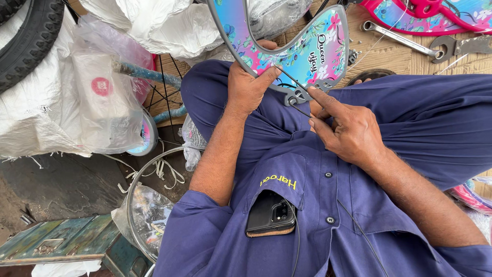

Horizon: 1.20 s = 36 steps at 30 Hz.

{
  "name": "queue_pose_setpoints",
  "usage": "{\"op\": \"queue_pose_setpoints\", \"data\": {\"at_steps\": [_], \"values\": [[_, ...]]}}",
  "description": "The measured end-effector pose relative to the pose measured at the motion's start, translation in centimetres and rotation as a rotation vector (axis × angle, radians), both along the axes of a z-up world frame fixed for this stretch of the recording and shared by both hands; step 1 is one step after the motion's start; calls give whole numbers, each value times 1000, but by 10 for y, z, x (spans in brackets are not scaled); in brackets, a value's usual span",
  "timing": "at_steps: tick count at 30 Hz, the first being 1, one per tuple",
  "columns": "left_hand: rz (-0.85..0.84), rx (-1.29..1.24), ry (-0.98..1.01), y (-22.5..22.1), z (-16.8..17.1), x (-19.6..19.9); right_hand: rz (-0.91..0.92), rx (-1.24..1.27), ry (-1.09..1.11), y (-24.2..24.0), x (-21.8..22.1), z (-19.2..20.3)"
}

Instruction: The person assembles a bicycle chain guard by inserting a thin rod through pre-drilled holes in the plastic guard and securing it with small screws.

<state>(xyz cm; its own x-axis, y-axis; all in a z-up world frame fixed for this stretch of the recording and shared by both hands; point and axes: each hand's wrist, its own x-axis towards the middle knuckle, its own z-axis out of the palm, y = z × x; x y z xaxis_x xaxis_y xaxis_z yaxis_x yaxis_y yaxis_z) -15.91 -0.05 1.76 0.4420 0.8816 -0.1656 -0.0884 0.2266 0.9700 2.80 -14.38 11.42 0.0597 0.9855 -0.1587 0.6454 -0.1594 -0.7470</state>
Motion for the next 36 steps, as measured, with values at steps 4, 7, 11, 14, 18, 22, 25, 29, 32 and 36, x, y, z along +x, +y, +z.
{"op": "queue_pose_setpoints", "data": {"at_steps": [4, 7, 11, 14, 18, 22, 25, 29, 32, 36], "values": [[-3, 16, 24, 1, 0, 1, 19, 45, 27, 2, 0, 0], [-1, 15, 18, 1, 1, 1, 38, 61, 25, 4, 0, 1], [-10, 3, 35, 1, 1, 1, 45, 34, 26, 6, 1, 0], [-18, 6, 60, 2, 1, 0, 42, 53, 28, 6, 0, 0], [-32, 91, 60, 2, 1, -3, 40, 41, 98, 9, -2, 0], [-47, 58, 104, 2, 2, -2, -58, -171, 179, 12, -6, 5], [-37, 80, 111, 3, 2, -4, -124, -228, 274, 14, -8, 8], [-20, 101, 120, 2, 2, -3, -122, -225, 331, 16, -6, 8], [-13, 104, 112, 3, 1, -2, -82, -148, 310, 14, -6, 7], [-14, 125, 108, 2, 1, -2, -13, -62, 176, 11, -5, 5]]}}
